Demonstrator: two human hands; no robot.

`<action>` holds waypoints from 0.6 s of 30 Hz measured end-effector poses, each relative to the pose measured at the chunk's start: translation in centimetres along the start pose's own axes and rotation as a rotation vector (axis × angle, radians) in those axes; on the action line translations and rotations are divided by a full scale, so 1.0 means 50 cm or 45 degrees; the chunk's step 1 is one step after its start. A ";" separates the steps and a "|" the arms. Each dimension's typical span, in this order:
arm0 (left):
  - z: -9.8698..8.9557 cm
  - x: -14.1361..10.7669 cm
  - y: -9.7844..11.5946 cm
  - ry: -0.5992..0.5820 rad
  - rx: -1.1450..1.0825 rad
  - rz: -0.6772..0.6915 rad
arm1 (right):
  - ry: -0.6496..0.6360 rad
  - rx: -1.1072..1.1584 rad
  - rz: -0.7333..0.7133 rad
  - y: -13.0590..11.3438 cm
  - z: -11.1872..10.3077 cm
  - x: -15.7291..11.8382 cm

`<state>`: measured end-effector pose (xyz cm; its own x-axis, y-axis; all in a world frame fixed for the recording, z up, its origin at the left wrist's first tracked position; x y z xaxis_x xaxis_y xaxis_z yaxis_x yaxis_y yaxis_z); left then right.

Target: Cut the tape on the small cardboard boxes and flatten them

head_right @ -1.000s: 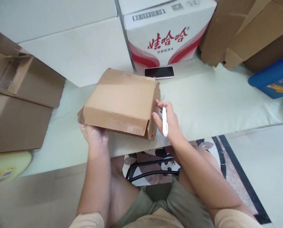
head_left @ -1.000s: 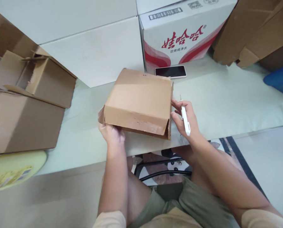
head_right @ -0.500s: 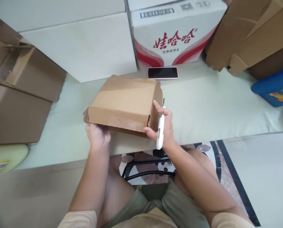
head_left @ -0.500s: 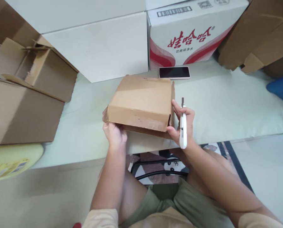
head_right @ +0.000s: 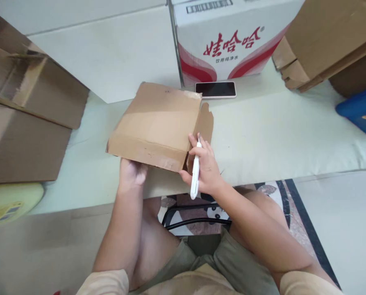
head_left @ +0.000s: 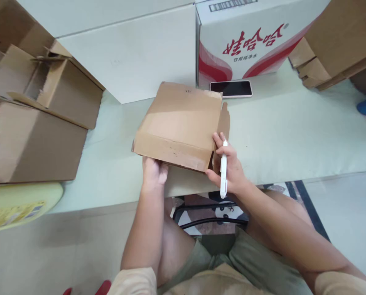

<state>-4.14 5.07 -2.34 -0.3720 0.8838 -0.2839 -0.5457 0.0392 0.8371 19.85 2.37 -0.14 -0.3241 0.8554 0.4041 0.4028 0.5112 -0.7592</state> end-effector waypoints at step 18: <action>-0.022 0.013 0.036 0.170 0.079 0.428 | 0.516 0.077 0.052 0.022 -0.108 0.017</action>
<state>-6.20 5.21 -1.52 -0.6197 0.7837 -0.0429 -0.3314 -0.2117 0.9194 24.65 4.13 2.13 0.0597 0.8445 0.5322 0.3531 0.4808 -0.8026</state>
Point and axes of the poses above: each hand's wrist, its own x-axis towards the middle knuckle, its own z-axis out of the palm, y = z × x, the point moved 5 cm from there along x, towards the middle knuckle, and after that the axes turned 2 degrees about -y, right-handed, at the moved point
